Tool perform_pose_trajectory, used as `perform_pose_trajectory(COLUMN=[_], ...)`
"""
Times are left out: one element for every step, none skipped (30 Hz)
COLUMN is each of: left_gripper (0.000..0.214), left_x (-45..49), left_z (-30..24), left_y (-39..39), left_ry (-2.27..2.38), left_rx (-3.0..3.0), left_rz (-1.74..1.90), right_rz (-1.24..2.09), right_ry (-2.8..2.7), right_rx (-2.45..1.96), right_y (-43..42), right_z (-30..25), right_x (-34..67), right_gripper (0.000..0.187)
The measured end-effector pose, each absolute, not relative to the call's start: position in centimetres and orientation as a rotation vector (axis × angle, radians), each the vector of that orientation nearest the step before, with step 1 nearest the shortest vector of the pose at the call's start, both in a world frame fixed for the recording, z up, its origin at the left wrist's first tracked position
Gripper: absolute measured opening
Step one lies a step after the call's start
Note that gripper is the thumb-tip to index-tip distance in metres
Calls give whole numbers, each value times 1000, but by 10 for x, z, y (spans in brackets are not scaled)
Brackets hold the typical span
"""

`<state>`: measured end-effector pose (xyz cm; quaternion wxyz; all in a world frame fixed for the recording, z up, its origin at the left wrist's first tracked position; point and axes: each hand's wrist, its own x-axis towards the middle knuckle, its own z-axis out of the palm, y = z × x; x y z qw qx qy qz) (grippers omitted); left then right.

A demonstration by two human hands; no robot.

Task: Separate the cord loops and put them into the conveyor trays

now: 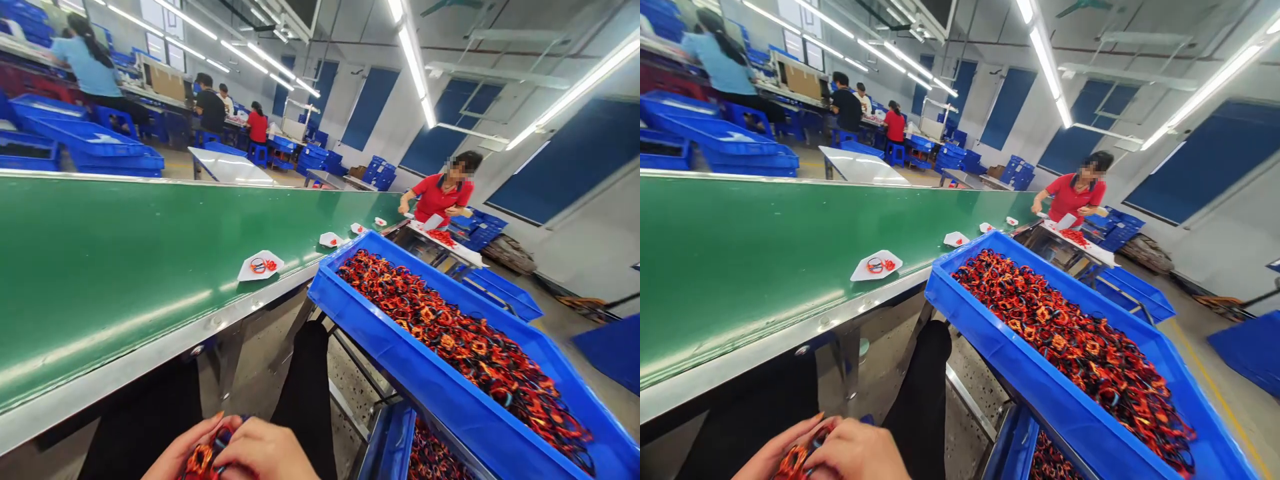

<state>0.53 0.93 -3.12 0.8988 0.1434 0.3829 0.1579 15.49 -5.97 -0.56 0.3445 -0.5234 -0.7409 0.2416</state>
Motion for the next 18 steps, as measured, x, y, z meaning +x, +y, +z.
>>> perform_pose_trajectory(left_gripper=[19, 19, 21, 22, 24, 25, 25, 24, 21, 19, 19, 19, 19, 19, 18, 17, 16, 16], left_x=[8, 10, 10, 10, 9, 7, 5, 4, 2, 2, 1, 1, 1, 1, 1, 2, 2, 2], left_z=[-28, -24, -22, -20, -19, -20, -20, -21, -22, -23, -23, -24, -23, -23, -22, -20, -18, -17], left_y=[5, 2, 0, 0, 0, 1, 2, 3, 3, 3, 3, 3, 2, 1, 1, 1, 0, 0], left_ry=[781, 765, 752, 750, 755, 771, 789, 792, 781, 756, 722, 686, 658, 643, 636, 637, 645, 658], left_rx=[269, 264, 278, 269, 245, 230, 223, 221, 226, 237, 255, 280, 311, 346, 381, 411, 433, 453], left_rz=[329, 295, 301, 280, 259, 241, 227, 224, 223, 224, 224, 223, 218, 215, 217, 223, 227, 233], right_rz=[754, 871, 984, 1097, 1203, 1295, 1372, 1427, 1463, 1487, 1508, 1528, 1544, 1555, 1561, 1566, 1573, 1580], right_ry=[-1790, -1648, -1490, -1325, -1158, -998, -855, -729, -621, -528, -443, -367, -301, -245, -200, -166, -140, -117], right_rx=[-1389, -1428, -1458, -1474, -1469, -1447, -1413, -1373, -1331, -1289, -1246, -1204, -1165, -1132, -1105, -1085, -1068, -1053], right_y=[-64, -68, -71, -73, -73, -73, -73, -72, -71, -70, -69, -68, -67, -67, -66, -66, -66, -66], right_z=[4, 13, 19, 23, 24, 24, 22, 19, 16, 13, 11, 10, 9, 9, 8, 7, 6, 5], right_x=[157, 159, 160, 161, 162, 163, 163, 163, 163, 163, 163, 163, 163, 163, 163, 163, 163, 163], right_gripper=[16, 16, 16, 15, 13, 12, 13, 15, 17, 18, 19, 20, 21, 23, 25, 26, 27, 28])
